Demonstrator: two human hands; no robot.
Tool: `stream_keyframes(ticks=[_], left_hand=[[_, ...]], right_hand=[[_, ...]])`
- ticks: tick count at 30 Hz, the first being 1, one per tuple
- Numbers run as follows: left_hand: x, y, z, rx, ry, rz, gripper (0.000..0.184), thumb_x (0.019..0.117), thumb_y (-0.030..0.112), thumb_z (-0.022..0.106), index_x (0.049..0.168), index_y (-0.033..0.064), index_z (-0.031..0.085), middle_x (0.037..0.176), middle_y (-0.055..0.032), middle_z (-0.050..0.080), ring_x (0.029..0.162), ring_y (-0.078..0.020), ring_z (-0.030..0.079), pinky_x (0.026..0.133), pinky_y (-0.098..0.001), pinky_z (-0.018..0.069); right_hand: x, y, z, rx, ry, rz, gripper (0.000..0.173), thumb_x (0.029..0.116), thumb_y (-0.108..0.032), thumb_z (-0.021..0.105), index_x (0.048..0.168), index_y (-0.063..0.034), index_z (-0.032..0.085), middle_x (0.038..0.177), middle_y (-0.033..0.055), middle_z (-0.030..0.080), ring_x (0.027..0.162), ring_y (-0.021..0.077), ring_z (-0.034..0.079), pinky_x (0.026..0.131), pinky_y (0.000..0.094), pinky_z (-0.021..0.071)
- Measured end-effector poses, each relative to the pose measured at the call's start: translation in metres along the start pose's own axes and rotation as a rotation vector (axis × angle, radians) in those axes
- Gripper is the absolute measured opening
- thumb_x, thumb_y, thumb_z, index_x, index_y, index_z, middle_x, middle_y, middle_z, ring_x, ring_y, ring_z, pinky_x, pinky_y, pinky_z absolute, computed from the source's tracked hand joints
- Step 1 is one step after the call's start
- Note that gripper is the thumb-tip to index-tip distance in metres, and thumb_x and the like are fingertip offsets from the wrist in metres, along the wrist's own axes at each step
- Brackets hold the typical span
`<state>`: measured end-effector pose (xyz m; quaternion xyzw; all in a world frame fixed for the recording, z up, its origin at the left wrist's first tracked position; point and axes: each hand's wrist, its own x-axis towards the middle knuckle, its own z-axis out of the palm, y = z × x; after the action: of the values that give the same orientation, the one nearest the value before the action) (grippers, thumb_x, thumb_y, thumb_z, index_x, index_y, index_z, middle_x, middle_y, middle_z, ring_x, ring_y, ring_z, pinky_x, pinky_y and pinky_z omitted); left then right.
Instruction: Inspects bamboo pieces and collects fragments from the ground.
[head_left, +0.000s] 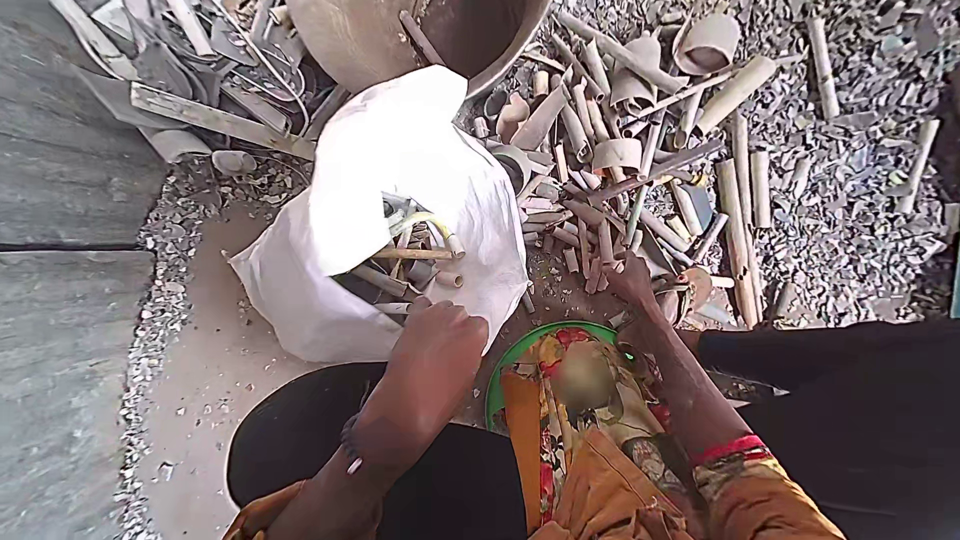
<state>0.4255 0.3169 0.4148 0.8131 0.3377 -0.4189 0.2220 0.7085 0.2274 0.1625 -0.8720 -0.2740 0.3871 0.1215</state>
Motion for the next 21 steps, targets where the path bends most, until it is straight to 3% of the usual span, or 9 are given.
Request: stream_keyframes(ticks=[3, 5, 7, 9, 11, 14, 18, 21], left_hand=[[0.007, -0.012, 0.010, -0.022, 0.179, 0.076, 0.017, 0.0955, 0.014, 0.068, 0.108, 0.0153, 0.079, 0.096, -0.0128, 0.075, 0.102, -0.0362, 0.069, 0.099, -0.0565, 0.0460], [0.014, -0.019, 0.017, -0.030, 0.306, 0.131, 0.028, 0.0892, 0.014, 0.077, 0.116, 0.0202, 0.079, 0.088, -0.0084, 0.076, 0.091, -0.0338, 0.071, 0.094, -0.0558, 0.0488], [0.019, -0.021, 0.019, -0.067, 0.313, 0.166, 0.041, 0.0852, 0.011, 0.081, 0.125, 0.0212, 0.075, 0.081, -0.0080, 0.075, 0.081, -0.0342, 0.071, 0.092, -0.0580, 0.0495], [0.022, -0.021, 0.019, -0.097, 0.244, 0.169, 0.048, 0.0852, 0.011, 0.081, 0.131, 0.0226, 0.072, 0.080, -0.0080, 0.075, 0.081, -0.0343, 0.071, 0.093, -0.0585, 0.0481], [0.026, -0.019, 0.020, -0.098, 0.203, 0.153, 0.051, 0.0860, 0.013, 0.081, 0.134, 0.0243, 0.070, 0.082, -0.0082, 0.075, 0.083, -0.0340, 0.071, 0.094, -0.0569, 0.0472], [0.029, -0.017, 0.018, -0.103, 0.175, 0.128, 0.051, 0.0875, 0.014, 0.080, 0.136, 0.0244, 0.068, 0.085, -0.0080, 0.076, 0.086, -0.0335, 0.071, 0.096, -0.0562, 0.0466], [0.032, -0.016, 0.010, -0.077, 0.114, 0.087, 0.047, 0.0911, 0.017, 0.077, 0.137, 0.0234, 0.068, 0.089, -0.0084, 0.076, 0.092, -0.0339, 0.070, 0.100, -0.0556, 0.0445], [0.033, -0.011, 0.006, -0.070, 0.085, 0.080, 0.042, 0.0933, 0.018, 0.074, 0.135, 0.0233, 0.069, 0.094, -0.0088, 0.076, 0.097, -0.0333, 0.070, 0.102, -0.0552, 0.0438]], right_hand=[[0.024, 0.028, 0.013, -0.040, 0.153, 0.087, 0.078, 0.0897, -0.024, 0.077, 0.152, 0.0040, 0.040, 0.154, 0.0357, 0.037, 0.138, 0.0530, 0.042, 0.108, 0.0648, 0.0400], [0.042, 0.038, 0.022, -0.094, 0.221, 0.084, 0.091, 0.0847, -0.030, 0.082, 0.157, -0.0029, 0.035, 0.162, 0.0308, 0.026, 0.145, 0.0526, 0.034, 0.107, 0.0696, 0.0377], [0.062, 0.047, 0.034, -0.070, 0.272, 0.057, 0.108, 0.0784, -0.036, 0.088, 0.162, -0.0095, 0.026, 0.167, 0.0280, 0.018, 0.152, 0.0510, 0.020, 0.111, 0.0742, 0.0287], [0.079, 0.046, 0.045, 0.000, 0.313, 0.076, 0.124, 0.0738, -0.044, 0.091, 0.165, -0.0099, 0.015, 0.168, 0.0280, 0.012, 0.152, 0.0498, 0.022, 0.111, 0.0730, 0.0291], [0.088, 0.035, 0.054, 0.067, 0.348, 0.112, 0.130, 0.0712, -0.044, 0.093, 0.166, -0.0101, 0.010, 0.166, 0.0304, 0.017, 0.143, 0.0529, 0.036, 0.103, 0.0725, 0.0382], [0.089, 0.017, 0.059, 0.100, 0.378, 0.168, 0.125, 0.0725, -0.035, 0.092, 0.165, -0.0127, 0.012, 0.153, 0.0327, 0.036, 0.134, 0.0538, 0.043, 0.094, 0.0677, 0.0475], [0.090, 0.010, 0.037, -0.007, 0.262, 0.263, 0.114, 0.0763, -0.028, 0.087, 0.164, -0.0105, 0.016, 0.151, 0.0323, 0.038, 0.136, 0.0524, 0.043, 0.093, 0.0642, 0.0503], [0.097, 0.004, 0.020, -0.058, 0.202, 0.307, 0.109, 0.0778, -0.018, 0.082, 0.164, -0.0112, 0.015, 0.144, 0.0336, 0.047, 0.127, 0.0525, 0.052, 0.087, 0.0652, 0.0514]])
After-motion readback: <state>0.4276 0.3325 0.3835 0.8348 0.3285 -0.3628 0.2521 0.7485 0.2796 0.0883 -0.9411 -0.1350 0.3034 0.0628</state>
